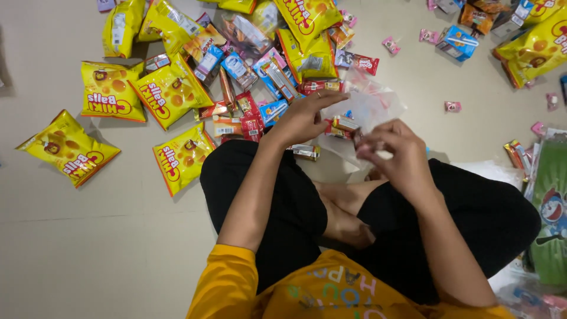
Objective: Bagging various snack packets from a pile on the floor into a clear plastic bag
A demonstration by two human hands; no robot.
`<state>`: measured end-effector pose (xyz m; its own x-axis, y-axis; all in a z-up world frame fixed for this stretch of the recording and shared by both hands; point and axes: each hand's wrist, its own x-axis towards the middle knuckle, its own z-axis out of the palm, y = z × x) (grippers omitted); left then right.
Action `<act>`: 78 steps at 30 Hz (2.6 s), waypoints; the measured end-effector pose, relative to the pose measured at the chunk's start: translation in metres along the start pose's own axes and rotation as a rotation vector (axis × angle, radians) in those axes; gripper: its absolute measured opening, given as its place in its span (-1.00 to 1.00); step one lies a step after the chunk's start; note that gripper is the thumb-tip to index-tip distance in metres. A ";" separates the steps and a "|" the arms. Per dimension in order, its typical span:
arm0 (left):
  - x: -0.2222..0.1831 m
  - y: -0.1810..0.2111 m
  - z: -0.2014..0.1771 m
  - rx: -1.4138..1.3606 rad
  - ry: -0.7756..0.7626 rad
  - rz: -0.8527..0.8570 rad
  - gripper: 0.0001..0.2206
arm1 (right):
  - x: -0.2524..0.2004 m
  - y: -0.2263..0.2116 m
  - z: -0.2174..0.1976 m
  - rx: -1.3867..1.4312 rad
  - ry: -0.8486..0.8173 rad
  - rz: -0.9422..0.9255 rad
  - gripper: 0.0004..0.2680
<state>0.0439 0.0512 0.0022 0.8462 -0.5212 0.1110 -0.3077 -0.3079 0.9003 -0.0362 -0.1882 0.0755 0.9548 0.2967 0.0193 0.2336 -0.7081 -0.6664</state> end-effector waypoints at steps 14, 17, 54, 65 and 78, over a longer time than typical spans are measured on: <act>0.004 -0.002 0.010 -0.144 -0.026 0.004 -0.35 | 0.006 0.025 0.037 -0.838 0.209 -0.134 -0.83; 0.002 -0.008 0.016 -0.150 -0.025 0.047 -0.34 | 0.001 0.079 0.048 -0.969 0.256 -0.096 -0.65; -0.005 -0.152 -0.068 0.367 0.255 -1.256 -0.45 | 0.000 0.100 -0.003 0.054 0.037 0.059 -0.61; -0.068 -0.308 -0.128 0.314 0.977 -0.646 -0.69 | 0.000 0.110 0.001 -0.029 0.051 0.042 -0.55; -0.039 -0.164 -0.124 0.254 0.628 -1.456 -0.21 | 0.007 0.096 -0.004 -0.088 0.070 0.012 -0.39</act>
<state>0.1154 0.2203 -0.0971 0.4855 0.6934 -0.5323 0.8741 -0.3768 0.3064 -0.0061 -0.2565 0.0145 0.9673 0.2449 0.0655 0.2344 -0.7655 -0.5993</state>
